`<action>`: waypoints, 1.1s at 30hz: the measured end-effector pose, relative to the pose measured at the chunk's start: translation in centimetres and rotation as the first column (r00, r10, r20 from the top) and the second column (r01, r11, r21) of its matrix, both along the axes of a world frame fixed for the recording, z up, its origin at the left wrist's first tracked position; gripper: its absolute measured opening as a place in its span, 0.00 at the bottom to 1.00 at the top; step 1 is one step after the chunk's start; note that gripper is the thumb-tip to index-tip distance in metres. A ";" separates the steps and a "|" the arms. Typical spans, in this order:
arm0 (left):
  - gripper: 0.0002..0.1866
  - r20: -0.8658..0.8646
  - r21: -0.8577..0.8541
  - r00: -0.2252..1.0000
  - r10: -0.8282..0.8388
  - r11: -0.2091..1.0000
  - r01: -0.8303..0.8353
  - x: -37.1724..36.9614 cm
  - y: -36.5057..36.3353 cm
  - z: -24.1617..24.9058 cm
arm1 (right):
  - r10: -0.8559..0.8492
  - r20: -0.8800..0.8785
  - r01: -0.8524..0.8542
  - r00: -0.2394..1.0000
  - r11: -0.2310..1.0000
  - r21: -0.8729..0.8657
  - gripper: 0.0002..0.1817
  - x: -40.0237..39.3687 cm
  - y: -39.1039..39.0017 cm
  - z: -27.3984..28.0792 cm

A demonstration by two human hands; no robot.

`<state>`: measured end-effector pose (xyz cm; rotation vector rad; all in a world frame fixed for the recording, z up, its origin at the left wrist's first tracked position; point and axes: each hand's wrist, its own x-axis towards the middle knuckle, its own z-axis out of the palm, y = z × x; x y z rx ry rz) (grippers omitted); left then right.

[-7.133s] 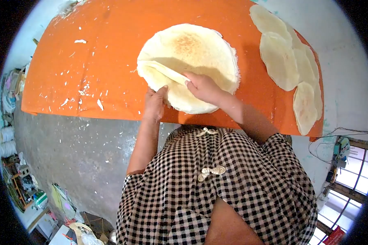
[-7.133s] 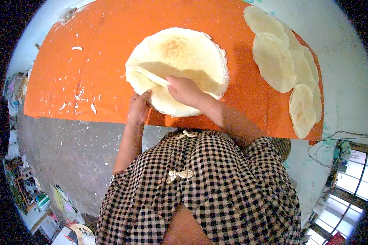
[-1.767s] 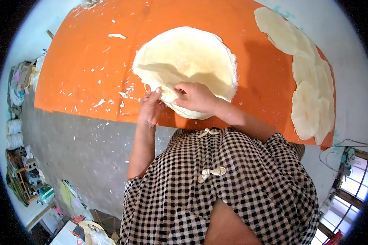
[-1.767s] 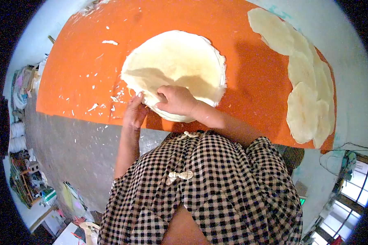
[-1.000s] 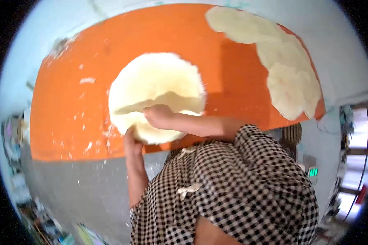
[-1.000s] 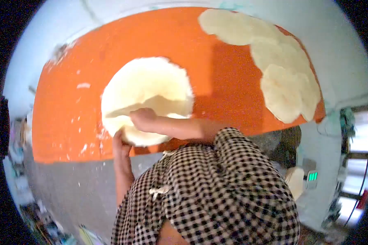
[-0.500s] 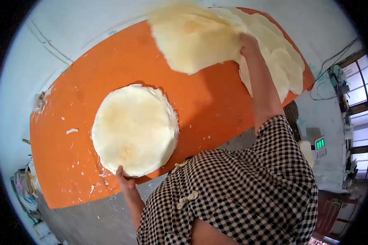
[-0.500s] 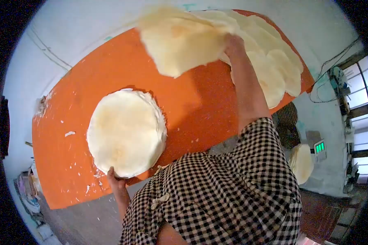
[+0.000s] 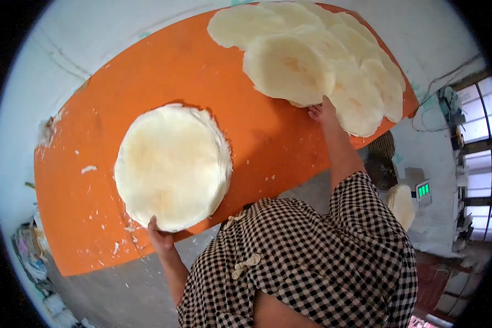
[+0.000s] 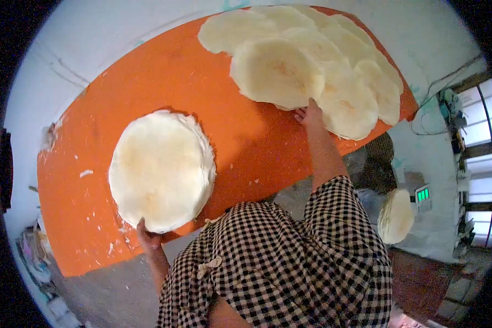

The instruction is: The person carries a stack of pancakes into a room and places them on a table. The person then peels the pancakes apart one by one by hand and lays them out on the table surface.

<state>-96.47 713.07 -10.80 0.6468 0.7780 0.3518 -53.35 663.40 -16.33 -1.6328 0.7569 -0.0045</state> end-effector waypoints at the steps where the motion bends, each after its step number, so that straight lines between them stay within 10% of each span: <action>1: 0.29 0.022 0.017 1.000 -0.014 1.000 0.014 0.0 -0.2 0.2 | 0.040 0.002 -0.036 0.999 0.923 -0.384 0.12 -1.2 0.8 -0.8; 3: 0.28 0.054 0.008 0.998 -0.044 0.999 0.044 0.1 0.5 -0.4 | 0.124 0.079 -0.030 0.989 0.695 -0.719 0.14 -5.1 4.8 1.1; 6: 0.27 0.128 -0.033 0.988 -0.086 0.995 0.091 1.1 0.7 -1.1 | 0.510 0.203 -0.212 0.836 0.640 -0.738 0.18 -9.0 12.7 4.8; 9: 0.26 0.198 -0.069 0.972 -0.126 0.987 0.142 2.3 -0.2 -0.5 | 0.950 0.241 -0.807 0.196 0.296 -0.511 0.14 -13.6 22.4 8.1; 14: 0.24 0.261 -0.086 0.950 -0.173 0.976 0.201 3.4 -0.8 0.4 | 0.935 0.101 -0.815 -0.341 -0.240 -0.527 0.41 -24.4 34.5 11.3; 25: 0.26 0.218 -0.065 0.961 -0.170 0.980 0.188 4.8 -2.7 1.5 | 0.971 0.137 -0.980 -0.195 -0.188 -0.061 0.17 -22.9 35.1 9.6; 33: 0.26 0.262 -0.096 0.947 -0.187 0.971 0.218 4.0 -2.3 0.5 | 0.990 0.047 -0.873 -0.135 -0.096 -0.478 0.12 -23.8 35.2 8.8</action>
